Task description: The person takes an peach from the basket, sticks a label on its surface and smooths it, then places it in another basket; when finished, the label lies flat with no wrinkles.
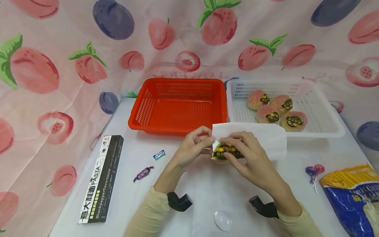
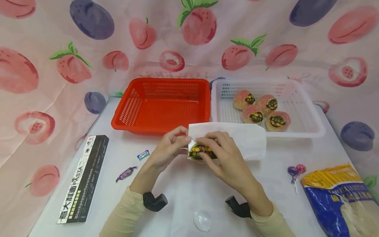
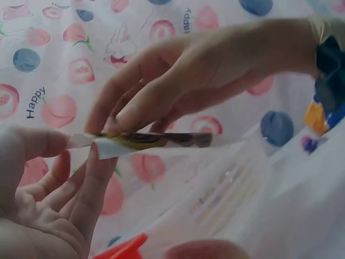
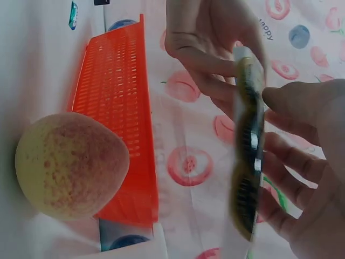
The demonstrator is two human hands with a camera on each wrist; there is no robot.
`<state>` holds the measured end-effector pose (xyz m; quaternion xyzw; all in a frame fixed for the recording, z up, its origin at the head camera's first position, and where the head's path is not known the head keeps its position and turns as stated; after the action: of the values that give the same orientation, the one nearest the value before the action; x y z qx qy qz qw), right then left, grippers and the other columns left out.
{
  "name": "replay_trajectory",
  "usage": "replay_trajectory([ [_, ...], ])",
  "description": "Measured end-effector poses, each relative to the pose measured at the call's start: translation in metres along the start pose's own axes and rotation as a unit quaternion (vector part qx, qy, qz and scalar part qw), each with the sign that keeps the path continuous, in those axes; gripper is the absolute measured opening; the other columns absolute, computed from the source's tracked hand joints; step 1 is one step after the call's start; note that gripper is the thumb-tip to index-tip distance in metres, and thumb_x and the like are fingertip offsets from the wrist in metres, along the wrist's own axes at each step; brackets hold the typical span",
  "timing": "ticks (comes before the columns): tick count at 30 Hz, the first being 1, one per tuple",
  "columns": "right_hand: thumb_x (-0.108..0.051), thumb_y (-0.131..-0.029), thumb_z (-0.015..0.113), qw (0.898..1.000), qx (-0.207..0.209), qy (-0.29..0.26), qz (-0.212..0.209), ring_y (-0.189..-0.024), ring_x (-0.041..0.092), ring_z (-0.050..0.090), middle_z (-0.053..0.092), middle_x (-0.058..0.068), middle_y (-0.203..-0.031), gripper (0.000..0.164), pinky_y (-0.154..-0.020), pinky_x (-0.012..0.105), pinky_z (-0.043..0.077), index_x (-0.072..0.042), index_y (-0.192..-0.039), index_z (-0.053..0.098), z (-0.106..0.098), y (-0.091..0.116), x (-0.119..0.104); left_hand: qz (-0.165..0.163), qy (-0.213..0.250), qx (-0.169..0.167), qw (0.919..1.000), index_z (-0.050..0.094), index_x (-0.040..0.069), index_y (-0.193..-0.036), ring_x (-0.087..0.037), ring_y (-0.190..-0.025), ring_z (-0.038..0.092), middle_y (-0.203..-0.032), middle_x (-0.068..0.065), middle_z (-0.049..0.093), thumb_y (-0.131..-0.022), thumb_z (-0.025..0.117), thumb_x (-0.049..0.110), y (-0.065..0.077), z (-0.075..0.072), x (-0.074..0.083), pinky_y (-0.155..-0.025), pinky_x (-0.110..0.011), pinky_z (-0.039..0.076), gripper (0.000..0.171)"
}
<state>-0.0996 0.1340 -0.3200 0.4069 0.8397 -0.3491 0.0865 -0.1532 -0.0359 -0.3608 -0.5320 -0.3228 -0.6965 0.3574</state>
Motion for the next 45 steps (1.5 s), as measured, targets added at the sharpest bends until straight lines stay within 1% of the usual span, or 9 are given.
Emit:
replay_trajectory([
  [8,-0.007,-0.073,0.069,0.999,0.018,-0.034,-0.019,-0.094,0.013,0.042,0.051,0.002,-0.108,0.041,-0.074,0.016,0.035,-0.016,-0.112,0.06,0.005,-0.003,0.004,-0.045,0.152,-0.005,0.9874,0.053,0.013,-0.094,-0.007,-0.072,0.051,-0.08,0.005,0.054,-0.086,0.056,0.026,-0.002,0.01,-0.011,-0.066,-0.018,0.044,0.015],
  [18,-0.009,-0.068,0.074,0.999,0.021,-0.028,-0.015,-0.094,0.011,0.041,0.051,0.0,-0.105,0.043,-0.074,0.015,0.035,-0.019,-0.107,0.062,0.009,-0.001,0.011,-0.051,0.171,0.007,0.984,0.061,0.009,-0.098,-0.009,-0.071,0.057,-0.084,0.002,0.062,-0.085,0.059,0.027,-0.003,0.013,-0.019,-0.062,-0.022,0.048,0.023],
  [22,-0.007,-0.066,0.076,0.999,0.031,-0.035,-0.009,-0.097,0.013,0.043,0.052,0.002,-0.106,0.044,-0.076,0.014,0.036,-0.016,-0.106,0.061,0.006,-0.002,0.015,-0.052,0.145,-0.005,0.988,0.057,0.009,-0.107,-0.013,-0.075,0.06,-0.091,0.002,0.063,-0.084,0.061,0.024,-0.002,0.014,-0.018,-0.067,-0.025,0.049,0.028],
  [25,-0.009,-0.067,0.076,0.999,0.02,-0.042,0.019,-0.103,0.012,0.043,0.049,0.002,-0.112,0.048,-0.081,0.012,0.037,-0.016,-0.111,0.058,0.004,-0.001,0.019,-0.044,0.131,0.01,0.9904,0.054,0.01,-0.109,-0.011,-0.076,0.059,-0.091,0.003,0.063,-0.083,0.061,0.019,-0.002,0.012,-0.015,-0.067,-0.022,0.047,0.028],
  [30,-0.018,-0.069,0.076,0.996,-0.007,-0.058,0.071,-0.105,0.008,0.047,0.048,-0.003,-0.117,0.057,-0.084,0.013,0.042,-0.019,-0.119,0.05,0.0,0.002,0.026,0.011,0.12,0.05,0.9915,0.051,0.012,-0.107,-0.011,-0.082,0.056,-0.098,0.0,0.057,-0.085,0.058,0.015,0.0,0.008,-0.008,-0.066,-0.019,0.047,0.023],
  [34,-0.016,-0.068,0.076,0.995,-0.009,-0.066,0.073,-0.093,0.004,0.051,0.053,-0.006,-0.109,0.055,-0.076,0.013,0.047,-0.019,-0.117,0.051,-0.002,0.003,0.028,0.081,-0.008,0.053,0.9953,0.049,0.01,-0.11,-0.015,-0.09,0.056,-0.108,-0.005,0.052,-0.085,0.057,0.008,0.005,0.012,0.006,-0.073,-0.023,0.049,0.027],
  [36,-0.014,-0.068,0.076,0.995,-0.006,-0.067,0.072,-0.09,0.003,0.052,0.054,-0.006,-0.107,0.055,-0.074,0.011,0.047,-0.018,-0.116,0.051,-0.004,0.003,0.028,0.121,-0.096,0.049,0.9868,0.048,0.008,-0.113,-0.017,-0.091,0.056,-0.108,-0.007,0.053,-0.084,0.057,0.005,0.009,0.016,0.015,-0.079,-0.027,0.05,0.031],
  [39,-0.012,-0.068,0.076,0.995,0.003,-0.07,0.072,-0.087,0.003,0.053,0.056,-0.006,-0.105,0.053,-0.071,0.012,0.047,-0.018,-0.115,0.052,-0.006,0.003,0.028,0.175,-0.192,0.051,0.9643,0.046,0.007,-0.115,-0.017,-0.088,0.057,-0.103,-0.01,0.056,-0.081,0.062,0.006,0.013,0.022,0.023,-0.079,-0.03,0.05,0.038],
  [45,-0.013,-0.069,0.075,0.994,0.005,-0.086,0.067,-0.076,0.0,0.051,0.059,-0.011,-0.096,0.045,-0.061,0.011,0.045,-0.02,-0.109,0.056,-0.007,0.004,0.026,0.277,-0.286,0.085,0.9135,0.048,0.01,-0.114,-0.01,-0.076,0.058,-0.087,-0.006,0.061,-0.077,0.067,0.009,0.014,0.024,0.022,-0.07,-0.025,0.052,0.042],
])
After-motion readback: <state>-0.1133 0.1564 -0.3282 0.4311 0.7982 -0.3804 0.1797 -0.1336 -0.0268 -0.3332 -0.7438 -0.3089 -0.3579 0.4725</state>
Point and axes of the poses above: each hand's wrist, its own y-axis away from the middle knuckle, its own z-axis out of the palm, x = y × z, the point moved 3 cm from there along -y, towards the middle knuckle
